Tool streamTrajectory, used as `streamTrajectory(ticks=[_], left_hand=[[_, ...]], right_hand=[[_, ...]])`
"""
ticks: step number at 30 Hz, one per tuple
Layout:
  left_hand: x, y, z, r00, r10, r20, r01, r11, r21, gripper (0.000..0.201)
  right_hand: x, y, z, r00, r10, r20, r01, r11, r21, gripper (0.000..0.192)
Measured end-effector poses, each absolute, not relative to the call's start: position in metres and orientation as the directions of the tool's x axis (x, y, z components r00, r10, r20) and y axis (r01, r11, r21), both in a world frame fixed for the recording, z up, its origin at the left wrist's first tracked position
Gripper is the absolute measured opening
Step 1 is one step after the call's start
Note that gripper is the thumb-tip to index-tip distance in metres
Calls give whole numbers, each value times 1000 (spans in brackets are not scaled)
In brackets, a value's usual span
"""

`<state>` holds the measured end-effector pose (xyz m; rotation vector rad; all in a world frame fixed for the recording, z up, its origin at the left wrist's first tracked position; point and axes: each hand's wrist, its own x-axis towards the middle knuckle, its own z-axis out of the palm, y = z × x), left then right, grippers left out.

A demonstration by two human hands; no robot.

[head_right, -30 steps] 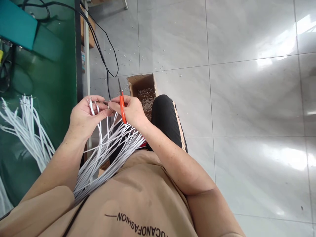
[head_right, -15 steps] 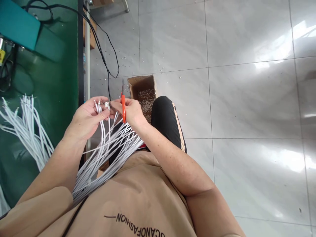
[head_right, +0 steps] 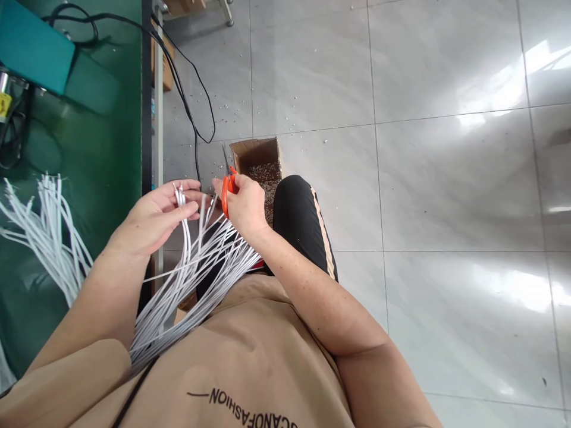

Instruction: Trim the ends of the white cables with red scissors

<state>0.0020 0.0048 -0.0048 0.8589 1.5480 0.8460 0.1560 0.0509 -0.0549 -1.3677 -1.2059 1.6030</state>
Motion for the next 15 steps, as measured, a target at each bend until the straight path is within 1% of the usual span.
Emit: streamTrajectory(ticks=[3,5,9,11,13,15], left_hand=[[3,5,1,-70,851,-521,18,523,852,42],[5,5,1,-77,844,-532,-16,532,847,48],[5,5,-5,-79,852,-518,-50,516,855,56],[3,5,-9,-82,856,-511,-37,510,860,58],[-1,5,-12,-87,858,-505,13,508,861,54],[-4,6,-14,-112,868,-484,83,493,866,45]], right_hand=[[158,50,-50,-160,966,-202,46,-198,-979,19],[157,48,-44,-201,962,-188,48,-182,-982,18],[153,45,-38,-323,921,-217,114,-190,-975,18],[150,43,-39,-347,906,-242,132,-208,-969,17],[149,42,-42,-350,892,-285,136,-253,-958,18],[148,40,-45,-345,870,-351,108,-335,-936,21]])
